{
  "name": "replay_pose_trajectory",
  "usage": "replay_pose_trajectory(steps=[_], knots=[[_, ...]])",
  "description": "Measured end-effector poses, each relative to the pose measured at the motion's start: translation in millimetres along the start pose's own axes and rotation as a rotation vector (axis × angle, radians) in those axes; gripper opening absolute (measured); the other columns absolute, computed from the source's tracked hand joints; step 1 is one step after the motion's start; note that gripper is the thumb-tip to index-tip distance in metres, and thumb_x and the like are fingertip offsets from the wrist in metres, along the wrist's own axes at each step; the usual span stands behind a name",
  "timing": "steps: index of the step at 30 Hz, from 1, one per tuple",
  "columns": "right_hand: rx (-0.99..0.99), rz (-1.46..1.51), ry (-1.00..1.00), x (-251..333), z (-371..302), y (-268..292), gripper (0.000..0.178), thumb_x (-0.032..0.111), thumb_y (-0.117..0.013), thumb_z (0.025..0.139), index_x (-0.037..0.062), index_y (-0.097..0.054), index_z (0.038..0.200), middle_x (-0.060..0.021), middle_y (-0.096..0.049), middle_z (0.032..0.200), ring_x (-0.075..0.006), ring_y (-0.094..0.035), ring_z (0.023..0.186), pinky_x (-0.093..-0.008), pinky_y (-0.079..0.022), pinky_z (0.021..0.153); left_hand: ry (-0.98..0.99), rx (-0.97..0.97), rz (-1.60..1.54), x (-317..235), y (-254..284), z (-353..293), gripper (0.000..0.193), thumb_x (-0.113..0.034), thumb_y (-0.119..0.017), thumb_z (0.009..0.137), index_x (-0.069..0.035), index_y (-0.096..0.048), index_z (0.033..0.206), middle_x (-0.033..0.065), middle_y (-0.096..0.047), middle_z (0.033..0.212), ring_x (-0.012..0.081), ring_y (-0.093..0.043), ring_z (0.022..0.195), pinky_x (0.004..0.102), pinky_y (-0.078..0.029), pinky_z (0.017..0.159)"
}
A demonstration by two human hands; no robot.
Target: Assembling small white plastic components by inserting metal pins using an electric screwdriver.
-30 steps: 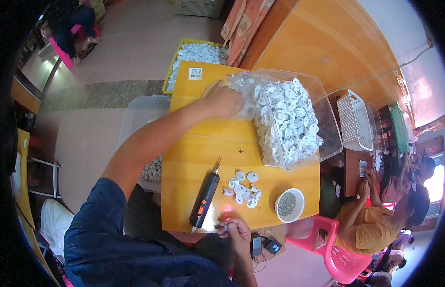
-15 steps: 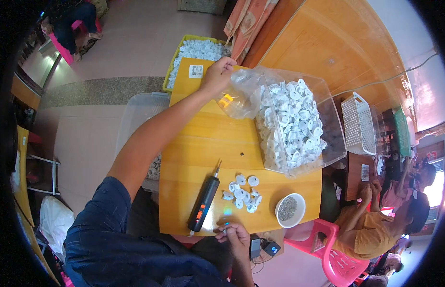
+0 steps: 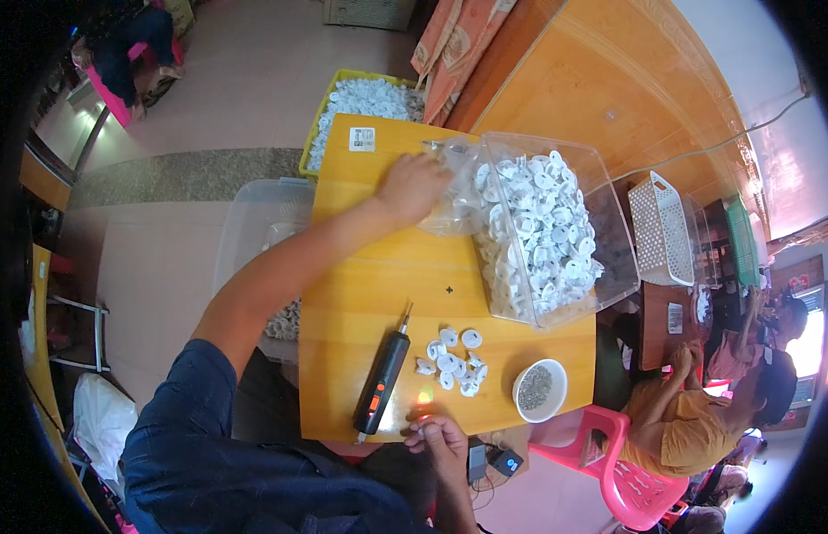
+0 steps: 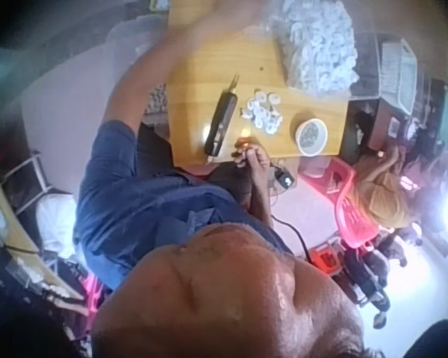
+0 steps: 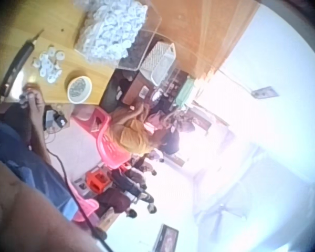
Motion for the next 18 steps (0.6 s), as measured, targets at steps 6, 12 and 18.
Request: replay_pose_trajectory(steps=[6, 12, 18], knots=[[-0.026, 0.0, -0.016, 0, -1, 3, 0.024, 0.025, -0.055, 0.102, 0.0023, -0.064, 0.101, -0.009, -0.069, 0.098, -0.0137, -0.067, 0.077, -0.0252, -0.055, 0.066, -0.244, -0.104, 0.182, -55, -3, -19, 0.02, -0.014, -0.059, 0.081, -0.006, -0.067, 0.097, 0.0089, -0.065, 0.095, 0.0252, -0.058, 0.098, 0.0403, -0.044, 0.081], [-0.03, -0.029, -0.023, -1, 0, -1, 0.025, 0.026, -0.055, 0.102, 0.0025, -0.064, 0.101, -0.0086, -0.069, 0.097, -0.0132, -0.067, 0.077, -0.025, -0.054, 0.065, -0.253, -0.003, 0.202, -62, -8, -35, 0.02, -0.014, -0.057, 0.082, -0.005, -0.068, 0.096, 0.0095, -0.064, 0.097, 0.0248, -0.057, 0.099, 0.0386, -0.043, 0.082], [-0.022, -0.04, 0.009, -1, 0, 6, 0.023, 0.025, -0.053, 0.103, 0.003, -0.061, 0.107, -0.0115, -0.069, 0.095, -0.0156, -0.068, 0.075, -0.0243, -0.055, 0.06, -0.218, 0.056, 0.103, -66, -15, -24, 0.023, -0.013, -0.056, 0.083, -0.004, -0.066, 0.102, 0.0107, -0.066, 0.096, 0.0288, -0.062, 0.099, 0.0442, -0.047, 0.085]])
Point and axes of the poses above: each hand's wrist, its own z-axis towards the middle knuckle, its own y-axis out of the back of the hand, x = y × z, the point moved 10 cm from there along z, towards the middle knuckle
